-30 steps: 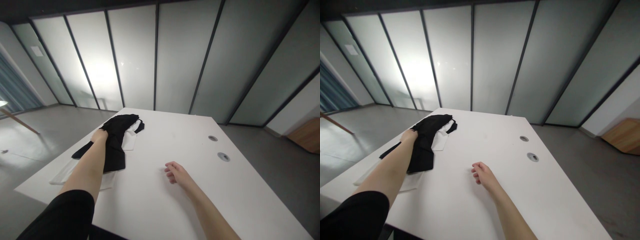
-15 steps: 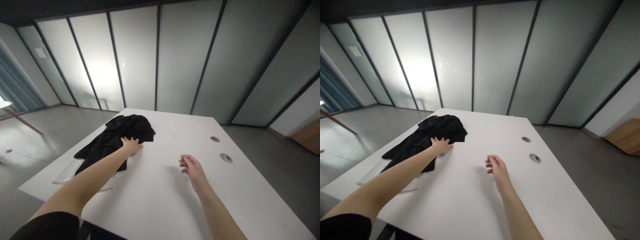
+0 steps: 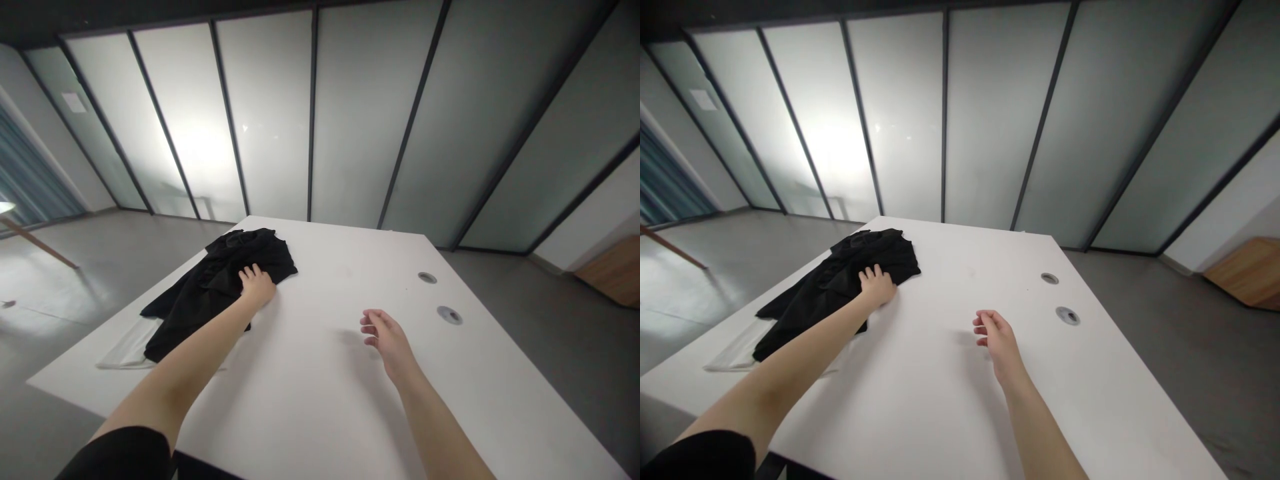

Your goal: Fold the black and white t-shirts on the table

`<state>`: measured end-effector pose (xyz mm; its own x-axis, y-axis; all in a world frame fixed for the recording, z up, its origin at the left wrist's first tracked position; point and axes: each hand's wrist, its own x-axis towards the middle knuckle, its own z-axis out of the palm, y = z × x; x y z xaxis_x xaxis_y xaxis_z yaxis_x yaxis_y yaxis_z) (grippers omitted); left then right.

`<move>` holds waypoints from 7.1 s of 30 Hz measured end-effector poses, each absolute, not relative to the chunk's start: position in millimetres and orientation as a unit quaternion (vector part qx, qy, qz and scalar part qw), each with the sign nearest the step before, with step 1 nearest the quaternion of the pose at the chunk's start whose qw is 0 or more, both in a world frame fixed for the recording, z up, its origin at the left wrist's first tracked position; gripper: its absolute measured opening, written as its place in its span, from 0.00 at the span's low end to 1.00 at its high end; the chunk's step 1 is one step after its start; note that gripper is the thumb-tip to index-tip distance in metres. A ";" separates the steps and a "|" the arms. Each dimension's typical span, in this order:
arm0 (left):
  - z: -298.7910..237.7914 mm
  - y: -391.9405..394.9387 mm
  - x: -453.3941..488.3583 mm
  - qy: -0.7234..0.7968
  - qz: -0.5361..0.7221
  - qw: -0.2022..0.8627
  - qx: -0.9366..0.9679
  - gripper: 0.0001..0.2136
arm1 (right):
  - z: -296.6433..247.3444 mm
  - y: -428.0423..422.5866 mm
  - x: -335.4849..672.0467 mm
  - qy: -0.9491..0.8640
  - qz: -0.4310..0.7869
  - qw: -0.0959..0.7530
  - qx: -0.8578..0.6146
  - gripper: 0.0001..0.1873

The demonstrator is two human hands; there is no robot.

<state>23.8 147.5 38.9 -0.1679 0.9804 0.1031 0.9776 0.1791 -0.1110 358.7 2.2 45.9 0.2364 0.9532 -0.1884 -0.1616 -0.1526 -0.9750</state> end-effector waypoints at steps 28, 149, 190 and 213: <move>27.7 82.0 57.5 -0.517 -0.224 -0.026 -0.825 0.25 | 17.2 21.0 365.0 -0.491 0.369 0.536 -0.580 0.28; 34.9 114.4 -3.9 -0.824 -0.310 0.087 -0.466 0.34 | -1.1 49.9 338.7 -0.765 0.081 0.326 -0.550 0.20; 30.6 120.0 10.9 -0.672 -0.450 -0.255 -0.530 0.13 | 5.6 41.0 331.8 -0.779 0.190 0.374 -0.466 0.15; 35.2 121.2 -68.6 -0.810 -0.314 0.040 -0.493 0.16 | 7.2 56.5 345.3 -0.427 0.428 0.630 -0.488 0.09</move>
